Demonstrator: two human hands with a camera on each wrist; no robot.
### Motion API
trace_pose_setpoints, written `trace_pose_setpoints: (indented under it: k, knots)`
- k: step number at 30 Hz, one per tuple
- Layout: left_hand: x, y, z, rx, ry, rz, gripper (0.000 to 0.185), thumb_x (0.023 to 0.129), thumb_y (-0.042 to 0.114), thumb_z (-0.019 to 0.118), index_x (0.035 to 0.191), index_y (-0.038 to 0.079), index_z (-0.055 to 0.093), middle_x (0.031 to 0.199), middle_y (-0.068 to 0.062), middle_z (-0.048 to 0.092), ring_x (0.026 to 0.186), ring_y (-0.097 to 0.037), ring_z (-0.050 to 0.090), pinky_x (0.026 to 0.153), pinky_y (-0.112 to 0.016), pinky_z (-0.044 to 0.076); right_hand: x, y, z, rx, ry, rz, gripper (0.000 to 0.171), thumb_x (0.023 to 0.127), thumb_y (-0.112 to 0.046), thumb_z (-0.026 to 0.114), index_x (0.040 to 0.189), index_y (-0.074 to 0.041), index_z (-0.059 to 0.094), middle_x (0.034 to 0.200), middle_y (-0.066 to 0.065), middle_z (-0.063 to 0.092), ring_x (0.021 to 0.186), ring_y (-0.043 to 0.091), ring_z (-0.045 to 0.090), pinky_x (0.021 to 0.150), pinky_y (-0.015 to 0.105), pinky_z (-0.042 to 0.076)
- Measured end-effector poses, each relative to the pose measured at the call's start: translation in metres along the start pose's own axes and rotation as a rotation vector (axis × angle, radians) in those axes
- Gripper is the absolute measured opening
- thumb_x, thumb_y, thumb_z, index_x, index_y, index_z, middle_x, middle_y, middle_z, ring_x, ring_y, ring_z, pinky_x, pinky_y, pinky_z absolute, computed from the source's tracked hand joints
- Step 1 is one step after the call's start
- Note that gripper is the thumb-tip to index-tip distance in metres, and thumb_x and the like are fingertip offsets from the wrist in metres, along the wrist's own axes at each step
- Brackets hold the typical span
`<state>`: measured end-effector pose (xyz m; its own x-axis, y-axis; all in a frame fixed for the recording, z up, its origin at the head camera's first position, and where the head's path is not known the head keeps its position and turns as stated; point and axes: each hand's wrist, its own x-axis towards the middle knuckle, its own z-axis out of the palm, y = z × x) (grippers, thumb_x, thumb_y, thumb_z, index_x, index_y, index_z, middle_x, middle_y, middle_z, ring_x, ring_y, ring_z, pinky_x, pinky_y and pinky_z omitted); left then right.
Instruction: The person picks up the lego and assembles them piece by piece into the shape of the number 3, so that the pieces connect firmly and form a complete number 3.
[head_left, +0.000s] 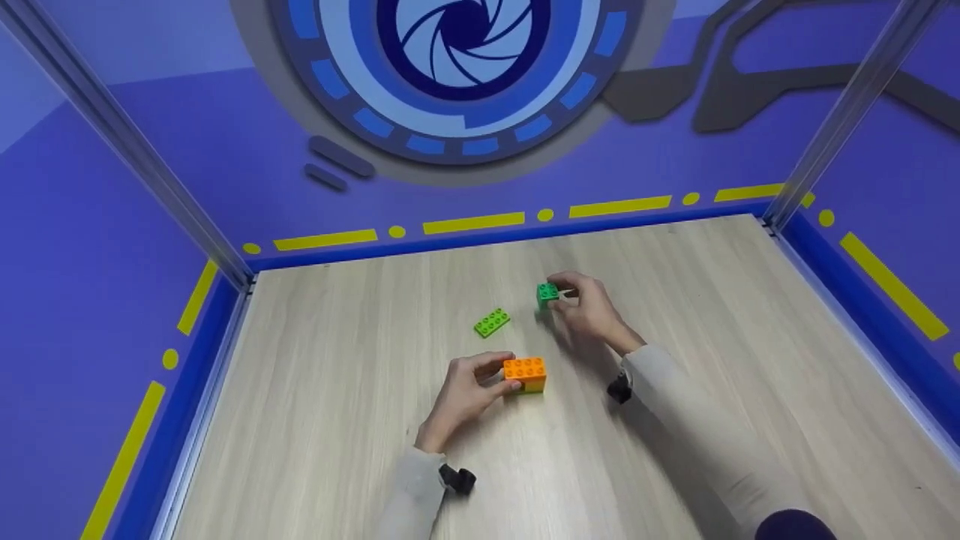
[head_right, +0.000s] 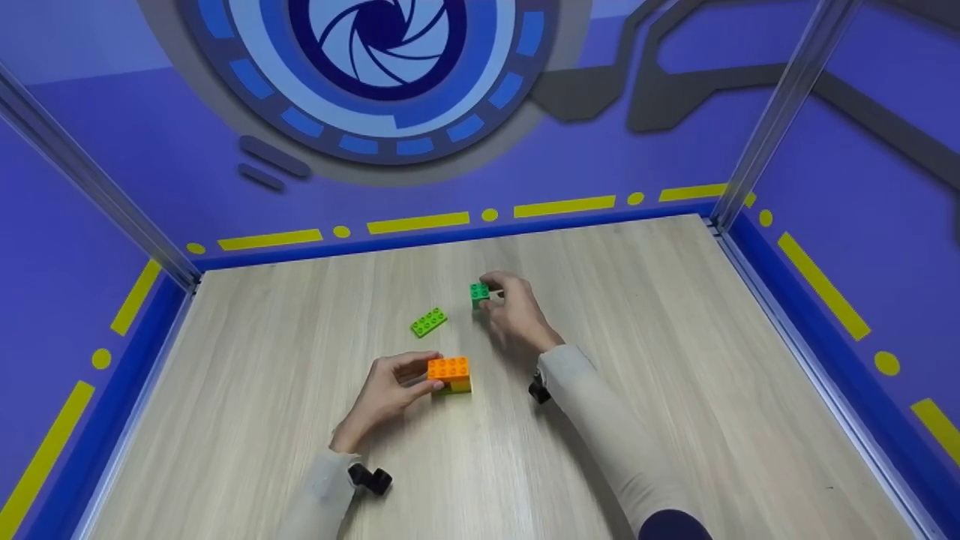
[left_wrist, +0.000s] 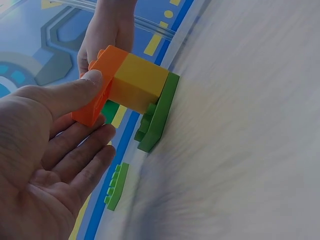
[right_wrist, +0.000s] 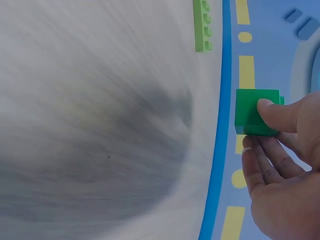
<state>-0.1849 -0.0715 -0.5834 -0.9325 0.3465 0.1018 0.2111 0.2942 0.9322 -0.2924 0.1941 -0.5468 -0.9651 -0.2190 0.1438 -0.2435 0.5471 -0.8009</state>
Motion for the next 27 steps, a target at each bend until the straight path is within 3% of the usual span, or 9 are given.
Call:
trace_pose_setpoints:
  k: [8, 14, 27]
  knots:
    - [0.0, -0.002, 0.002, -0.007, 0.012, 0.02, 0.046, 0.095, 0.015, 0.082, 0.137, 0.005, 0.071, 0.137, -0.009, 0.073, 0.13, -0.027, 0.069, 0.106, -0.031, 0.056, -0.008, -0.009, -0.002, -0.011, -0.006, -0.091, 0.039, 0.099, -0.001, 0.075, 0.137, 0.0, 0.068, 0.135, 0.018, 0.07, 0.124, 0.034, 0.068, 0.109, 0.051, 0.055]
    - [0.001, -0.002, 0.002, -0.009, 0.019, 0.012, 0.043, 0.096, 0.017, 0.081, 0.137, 0.011, 0.072, 0.139, -0.007, 0.072, 0.133, -0.026, 0.067, 0.107, -0.032, 0.056, -0.014, -0.016, -0.004, -0.025, -0.014, -0.14, 0.038, 0.099, -0.005, 0.077, 0.135, 0.001, 0.068, 0.132, 0.018, 0.071, 0.12, 0.034, 0.07, 0.106, 0.05, 0.057]
    - [0.001, 0.0, 0.005, 0.016, 0.024, 0.007, 0.042, 0.097, 0.016, 0.08, 0.138, 0.011, 0.071, 0.14, -0.005, 0.071, 0.134, -0.025, 0.066, 0.108, -0.029, 0.054, -0.025, -0.025, -0.007, -0.019, -0.031, -0.144, 0.035, 0.098, -0.009, 0.079, 0.131, -0.003, 0.069, 0.124, 0.012, 0.075, 0.113, 0.029, 0.071, 0.104, 0.05, 0.058]
